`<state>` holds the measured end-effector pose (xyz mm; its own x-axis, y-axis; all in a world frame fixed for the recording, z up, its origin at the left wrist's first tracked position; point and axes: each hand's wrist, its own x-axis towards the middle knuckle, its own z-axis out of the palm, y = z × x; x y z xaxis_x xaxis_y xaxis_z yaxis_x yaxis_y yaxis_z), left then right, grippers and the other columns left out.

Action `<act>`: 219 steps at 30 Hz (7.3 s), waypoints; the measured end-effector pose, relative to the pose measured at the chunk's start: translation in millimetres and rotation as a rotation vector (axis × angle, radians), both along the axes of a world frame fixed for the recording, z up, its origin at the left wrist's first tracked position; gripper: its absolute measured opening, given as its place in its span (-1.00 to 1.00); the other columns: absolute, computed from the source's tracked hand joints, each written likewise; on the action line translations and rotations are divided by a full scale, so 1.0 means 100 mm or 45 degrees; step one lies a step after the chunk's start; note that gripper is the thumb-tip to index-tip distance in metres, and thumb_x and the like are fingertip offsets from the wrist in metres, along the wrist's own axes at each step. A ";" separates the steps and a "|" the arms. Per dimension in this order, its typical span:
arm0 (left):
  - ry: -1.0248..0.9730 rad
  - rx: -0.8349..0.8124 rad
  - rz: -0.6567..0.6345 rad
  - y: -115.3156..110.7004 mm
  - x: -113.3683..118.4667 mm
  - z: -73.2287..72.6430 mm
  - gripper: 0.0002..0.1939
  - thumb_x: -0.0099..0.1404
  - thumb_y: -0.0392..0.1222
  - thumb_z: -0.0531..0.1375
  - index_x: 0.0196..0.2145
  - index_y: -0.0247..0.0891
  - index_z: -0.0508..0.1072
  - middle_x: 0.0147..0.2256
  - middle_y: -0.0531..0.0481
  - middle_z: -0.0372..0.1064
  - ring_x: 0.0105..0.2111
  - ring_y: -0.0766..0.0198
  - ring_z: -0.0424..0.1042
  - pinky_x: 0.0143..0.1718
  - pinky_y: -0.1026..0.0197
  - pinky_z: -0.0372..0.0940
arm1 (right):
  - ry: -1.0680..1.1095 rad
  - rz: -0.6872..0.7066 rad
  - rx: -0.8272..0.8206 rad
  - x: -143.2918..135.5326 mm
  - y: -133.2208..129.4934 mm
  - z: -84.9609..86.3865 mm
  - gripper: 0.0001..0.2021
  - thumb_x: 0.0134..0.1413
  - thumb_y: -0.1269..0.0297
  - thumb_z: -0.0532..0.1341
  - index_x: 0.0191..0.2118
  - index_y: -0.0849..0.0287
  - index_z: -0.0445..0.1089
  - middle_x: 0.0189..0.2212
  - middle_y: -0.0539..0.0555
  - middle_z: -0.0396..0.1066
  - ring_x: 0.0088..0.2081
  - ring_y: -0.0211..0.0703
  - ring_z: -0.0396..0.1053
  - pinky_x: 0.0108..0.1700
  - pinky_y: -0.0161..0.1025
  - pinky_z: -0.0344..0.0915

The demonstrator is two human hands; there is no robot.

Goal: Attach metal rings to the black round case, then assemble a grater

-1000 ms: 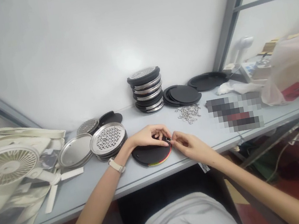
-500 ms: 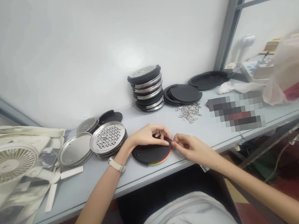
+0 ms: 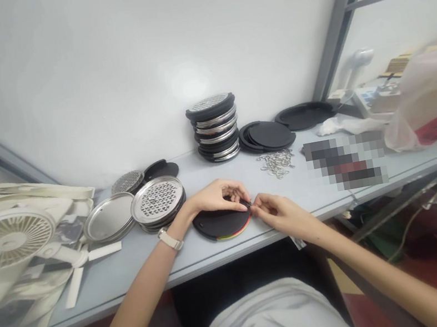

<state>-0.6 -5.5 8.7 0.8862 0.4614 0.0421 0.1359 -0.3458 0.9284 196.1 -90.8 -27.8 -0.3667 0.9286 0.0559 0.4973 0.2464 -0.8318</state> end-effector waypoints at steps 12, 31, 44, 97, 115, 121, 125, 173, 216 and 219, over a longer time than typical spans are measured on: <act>0.002 0.019 -0.056 0.00 0.00 0.00 -0.72 0.08 -0.19 0.30 -0.24 -0.36 0.46 -0.27 -0.08 0.41 -0.36 0.39 0.28 -0.26 0.29 0.21 | -0.026 0.015 -0.019 0.09 0.02 0.06 -0.65 0.17 -0.05 0.02 -0.45 0.14 0.18 -0.63 -0.12 0.01 -0.56 -0.31 0.01 -0.49 -0.35 0.02; 0.160 0.225 0.056 0.06 -0.11 0.03 -0.78 -0.01 -0.20 0.31 -0.41 -0.36 0.42 -0.51 0.06 0.27 -0.47 0.40 0.26 -0.41 0.32 0.20 | -0.086 -0.108 0.043 -0.07 -0.02 0.06 -0.64 0.16 0.00 0.02 -0.50 0.15 0.18 -0.62 -0.09 0.08 -0.55 -0.29 0.06 -0.51 -0.34 0.04; 0.152 0.296 0.087 -0.03 -0.01 -0.01 -0.83 -0.02 -0.28 0.27 -0.43 -0.32 0.36 -0.48 0.10 0.22 -0.50 0.46 0.17 -0.47 0.37 0.14 | -0.261 -0.093 0.135 0.00 0.03 0.09 -0.66 0.20 0.12 -0.04 -0.55 0.15 0.11 -0.64 -0.08 0.11 -0.56 -0.29 0.09 -0.50 -0.33 0.02; 0.104 0.502 0.118 -0.04 0.04 -0.05 -0.62 0.06 -0.28 0.23 -0.10 -0.21 0.41 -0.48 0.14 0.14 -0.52 0.46 0.13 -0.47 0.38 0.08 | -0.501 -0.142 0.400 -0.04 -0.01 0.04 -0.72 0.20 0.25 -0.05 -0.54 0.11 0.10 -0.63 -0.02 0.25 -0.58 -0.23 0.17 -0.49 -0.31 0.03; 0.118 0.402 0.216 -0.07 0.09 -0.09 -0.75 -0.01 -0.23 0.28 -0.33 -0.31 0.37 -0.50 0.14 0.21 -0.53 0.48 0.15 -0.50 0.39 0.11 | -0.183 -0.247 0.322 -0.03 0.11 -0.09 -0.65 0.21 0.12 -0.03 -0.56 0.13 0.02 -0.66 -0.11 0.02 -0.57 -0.30 0.03 -0.52 -0.36 0.00; 0.181 0.503 0.192 -0.12 0.10 -0.03 -0.60 0.02 -0.23 0.25 -0.14 -0.22 0.36 -0.48 0.17 0.18 -0.52 0.46 0.13 -0.48 0.39 0.06 | -0.149 -0.107 0.304 0.04 0.13 -0.10 -0.69 0.23 0.15 -0.05 -0.51 0.15 0.10 -0.63 -0.11 0.07 -0.55 -0.30 0.04 -0.49 -0.34 0.03; 0.189 0.564 0.176 -0.11 0.10 -0.03 -0.71 0.05 -0.22 0.25 -0.22 -0.25 0.40 -0.46 0.14 0.18 -0.48 0.44 0.14 -0.46 0.38 0.06 | -0.176 -0.106 0.317 0.03 0.11 -0.09 -0.69 0.24 0.14 -0.07 -0.50 0.14 0.11 -0.64 -0.10 0.10 -0.56 -0.29 0.06 -0.50 -0.33 0.04; 0.026 0.086 0.110 -0.03 0.08 -0.11 -0.66 0.03 -0.15 0.28 -0.24 -0.37 0.45 -0.54 0.18 0.03 -0.56 0.48 0.03 -0.51 0.34 -0.02 | -0.294 -0.108 0.492 -0.01 0.06 -0.07 -0.73 0.20 0.25 -0.04 -0.53 0.12 0.04 -0.62 -0.08 0.15 -0.56 -0.28 0.12 -0.48 -0.34 0.04; 0.031 0.061 0.112 -0.02 0.08 -0.11 -0.64 0.01 -0.17 0.30 -0.22 -0.39 0.48 -0.56 0.16 0.10 -0.56 0.49 0.06 -0.53 0.35 -0.02 | -0.336 -0.104 0.521 0.00 0.05 -0.07 -0.74 0.21 0.26 -0.05 -0.52 0.12 0.10 -0.60 -0.05 0.22 -0.55 -0.25 0.19 -0.46 -0.32 0.09; 0.042 0.051 0.113 -0.02 0.09 -0.11 -0.64 0.01 -0.18 0.30 -0.21 -0.40 0.48 -0.56 0.17 0.11 -0.56 0.49 0.06 -0.53 0.35 -0.02 | -0.331 -0.112 0.528 -0.01 0.05 -0.07 -0.74 0.20 0.27 -0.04 -0.52 0.12 0.11 -0.61 -0.04 0.22 -0.55 -0.24 0.19 -0.47 -0.32 0.09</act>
<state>7.9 -7.7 -2.1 0.8433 0.5364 0.0331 0.1981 -0.3675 0.9087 195.4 -85.3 -35.2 -0.3386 0.8757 0.3442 0.7089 0.4780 -0.5187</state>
